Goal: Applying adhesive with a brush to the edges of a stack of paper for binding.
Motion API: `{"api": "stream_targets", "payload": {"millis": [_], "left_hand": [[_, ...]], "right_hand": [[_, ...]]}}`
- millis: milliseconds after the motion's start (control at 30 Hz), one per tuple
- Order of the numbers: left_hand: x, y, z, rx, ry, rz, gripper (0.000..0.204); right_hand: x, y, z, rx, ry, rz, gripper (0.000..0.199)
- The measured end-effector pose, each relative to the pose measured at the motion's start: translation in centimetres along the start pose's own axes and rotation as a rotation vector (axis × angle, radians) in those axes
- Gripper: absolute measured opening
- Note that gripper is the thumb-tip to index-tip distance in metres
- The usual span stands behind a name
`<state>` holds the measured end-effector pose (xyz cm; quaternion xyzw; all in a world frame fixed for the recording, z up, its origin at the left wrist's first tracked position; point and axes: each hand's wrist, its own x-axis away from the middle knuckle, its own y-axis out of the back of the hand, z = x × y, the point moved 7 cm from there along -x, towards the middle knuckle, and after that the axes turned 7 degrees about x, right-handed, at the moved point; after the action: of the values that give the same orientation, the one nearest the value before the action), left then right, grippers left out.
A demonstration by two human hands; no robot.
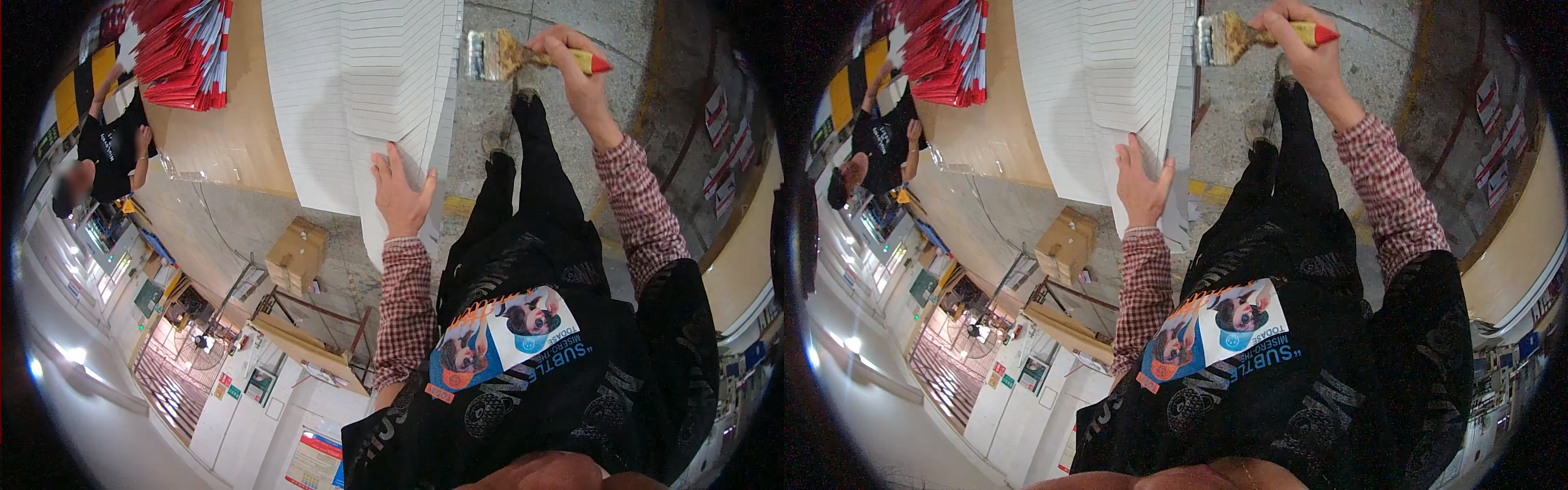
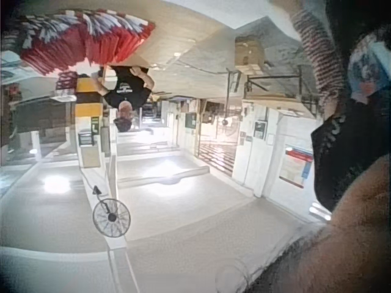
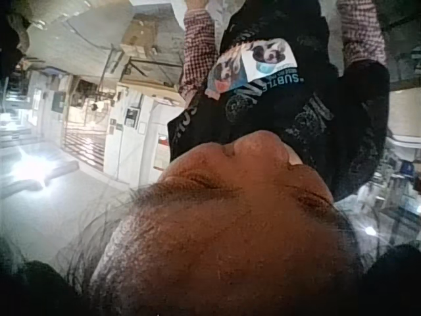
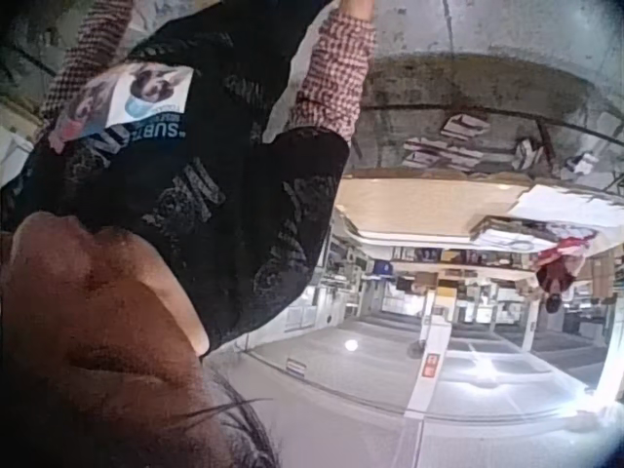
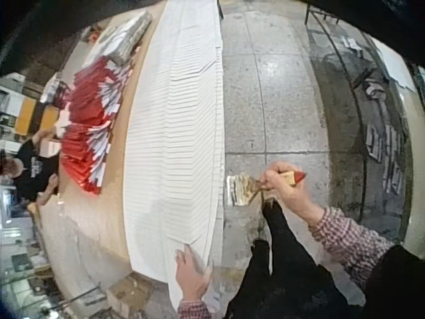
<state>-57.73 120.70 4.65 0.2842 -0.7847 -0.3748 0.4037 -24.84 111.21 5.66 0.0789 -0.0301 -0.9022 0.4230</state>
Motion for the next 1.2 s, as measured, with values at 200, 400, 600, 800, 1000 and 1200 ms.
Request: {"api": "stream_targets", "payload": {"millis": [200,400,600,800,1000,1200], "left_hand": [[-0.6,1.4,0.2,0.09,0.012,0.107,0.082],[-0.6,1.5,0.0,0.062,-0.025,0.095,0.08],[-0.6,1.6,-0.2,0.008,-0.045,0.097,0.08],[-0.7,1.3,-0.2,-0.01,-0.038,0.145,0.082],[-0.9,1.2,-0.3,-0.033,-0.081,0.125,0.082],[-0.9,1.3,-0.5,-0.049,-0.108,0.099,0.081]], "right_hand": [[-1.8,-1.1,-1.8,-0.083,-0.114,-0.031,0.021],[3.1,-3.2,-0.1,-0.004,-0.094,0.027,0.019],[3.9,-3.7,1.9,-0.007,-0.025,0.056,0.017],[3.6,-3.9,1.3,0.085,-0.054,-0.006,0.021],[5.1,-4.6,2.0,0.029,-0.036,0.022,0.016],[4.0,-4.0,1.6,0.097,-0.045,-0.028,0.022]]}}
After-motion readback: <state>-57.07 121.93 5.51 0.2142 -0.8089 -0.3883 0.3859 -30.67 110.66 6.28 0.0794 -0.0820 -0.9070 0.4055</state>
